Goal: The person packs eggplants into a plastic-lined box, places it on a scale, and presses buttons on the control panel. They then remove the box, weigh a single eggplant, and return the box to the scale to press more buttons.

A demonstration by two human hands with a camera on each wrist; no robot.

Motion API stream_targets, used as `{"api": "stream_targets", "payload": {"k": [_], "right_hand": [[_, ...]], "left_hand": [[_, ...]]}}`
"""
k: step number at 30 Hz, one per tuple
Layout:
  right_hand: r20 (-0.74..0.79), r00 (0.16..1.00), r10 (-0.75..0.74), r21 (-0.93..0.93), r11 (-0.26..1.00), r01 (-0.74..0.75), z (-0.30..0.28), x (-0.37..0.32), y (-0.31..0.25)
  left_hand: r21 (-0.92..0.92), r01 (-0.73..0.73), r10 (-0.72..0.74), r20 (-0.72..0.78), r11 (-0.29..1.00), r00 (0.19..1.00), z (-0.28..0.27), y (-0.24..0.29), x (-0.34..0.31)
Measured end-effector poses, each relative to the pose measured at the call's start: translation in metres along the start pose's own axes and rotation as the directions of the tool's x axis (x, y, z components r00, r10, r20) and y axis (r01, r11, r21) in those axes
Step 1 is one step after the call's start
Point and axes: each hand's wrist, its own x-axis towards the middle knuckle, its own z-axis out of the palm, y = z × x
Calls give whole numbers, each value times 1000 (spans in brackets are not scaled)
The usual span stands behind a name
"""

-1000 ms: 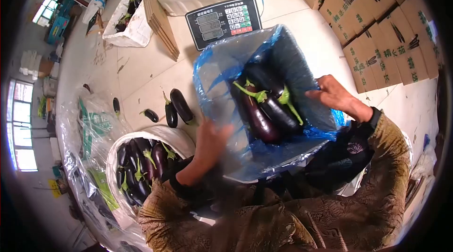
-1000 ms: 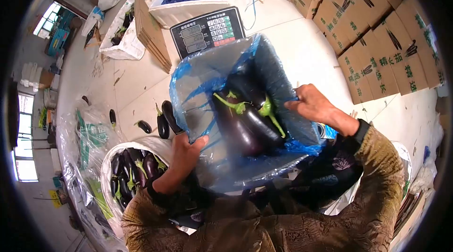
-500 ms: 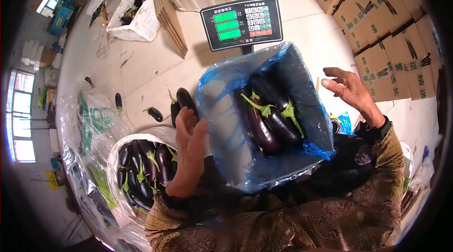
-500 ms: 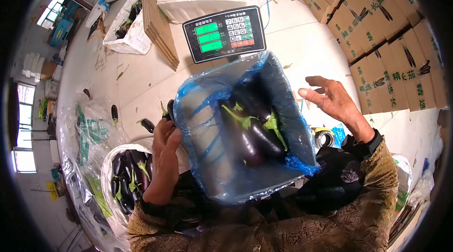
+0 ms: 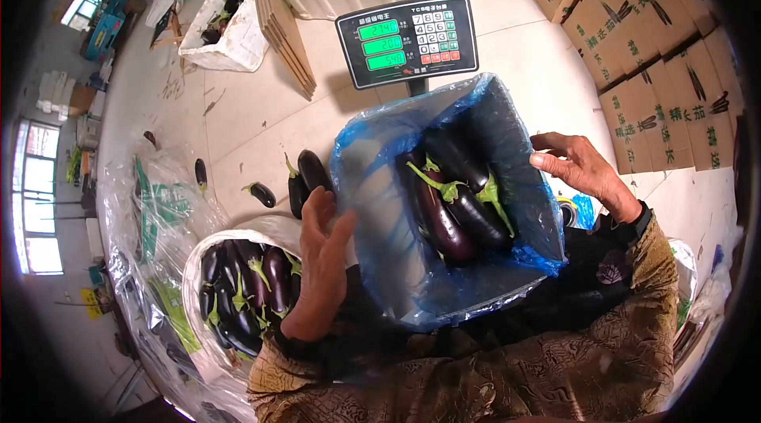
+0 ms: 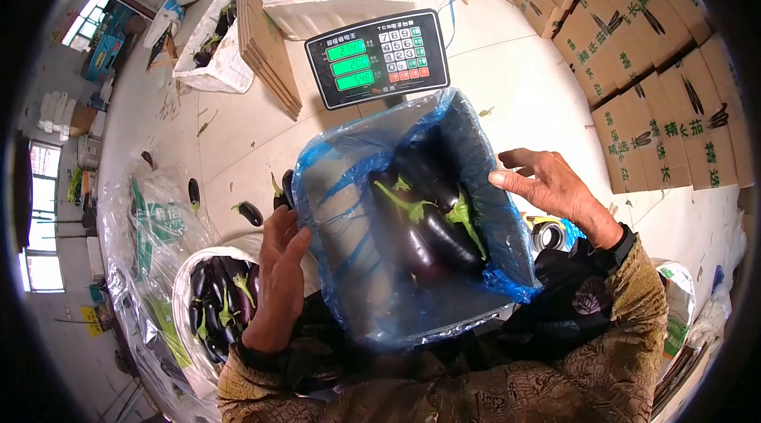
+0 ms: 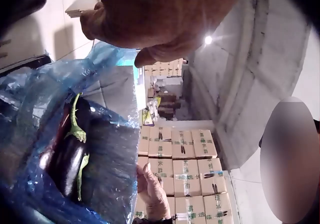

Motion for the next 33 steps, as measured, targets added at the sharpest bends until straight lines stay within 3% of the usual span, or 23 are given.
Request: {"api": "stream_targets", "payload": {"k": [9, 13, 15, 17, 18, 20, 21, 22, 23, 24, 26, 27, 29, 31, 33], "right_hand": [[36, 999, -1, -9, 1000, 2, 3, 3, -4], [59, 998, 33, 14, 999, -34, 7, 3, 1], [80, 996, 40, 46, 998, -44, 8, 3, -1], [192, 961, 198, -197, 967, -160, 7, 5, -5], [192, 960, 202, -194, 967, -164, 8, 6, 0], [195, 981, -7, -66, 998, 20, 11, 5, 16], [190, 980, 65, -20, 998, -63, 4, 5, 20], [168, 985, -23, 53, 998, 15, -3, 11, 30], [177, 980, 90, 72, 992, -105, -15, 15, 44], [207, 978, 32, 38, 998, -41, -35, 19, 60], [11, 994, 109, 15, 994, -110, -59, 5, 71], [-55, 985, 163, -10, 986, -164, -68, -1, 96], [-165, 958, 235, -10, 971, -240, -64, -13, 159], [-103, 924, 367, 70, 930, -362, -42, -25, 244], [-34, 844, 535, -82, 840, -536, -1, -38, 312]], "left_hand": [[-83, 82, -78, 53, 993, 996, 3, -3, 1], [-65, 46, -42, 62, 997, 997, 2, -14, 3], [-197, 198, -168, 161, 960, 973, 6, -9, -1], [-220, 250, -210, 188, 943, 959, 11, -9, -2], [-243, 303, -253, 216, 921, 943, 13, -9, -3], [-192, 318, -272, 232, 929, 934, 12, -9, -3], [-137, 337, -293, 263, 932, 919, 14, -11, -2], [-102, 376, -327, 322, 921, 888, 15, -14, -3], [-163, 415, -357, 295, 895, 886, 15, -17, -4], [-214, 444, -385, 269, 870, 883, 17, -19, -2], [-178, 400, -375, 155, 899, 914, 22, -21, -4], [-169, 327, -294, 195, 930, 936, 22, -24, -2], [-125, 361, -335, 190, 924, 923, 30, -16, -5], [-78, 391, -383, 100, 917, 918, 41, -4, -7], [-62, 400, -398, 50, 914, 916, 46, -10, -6]]}}
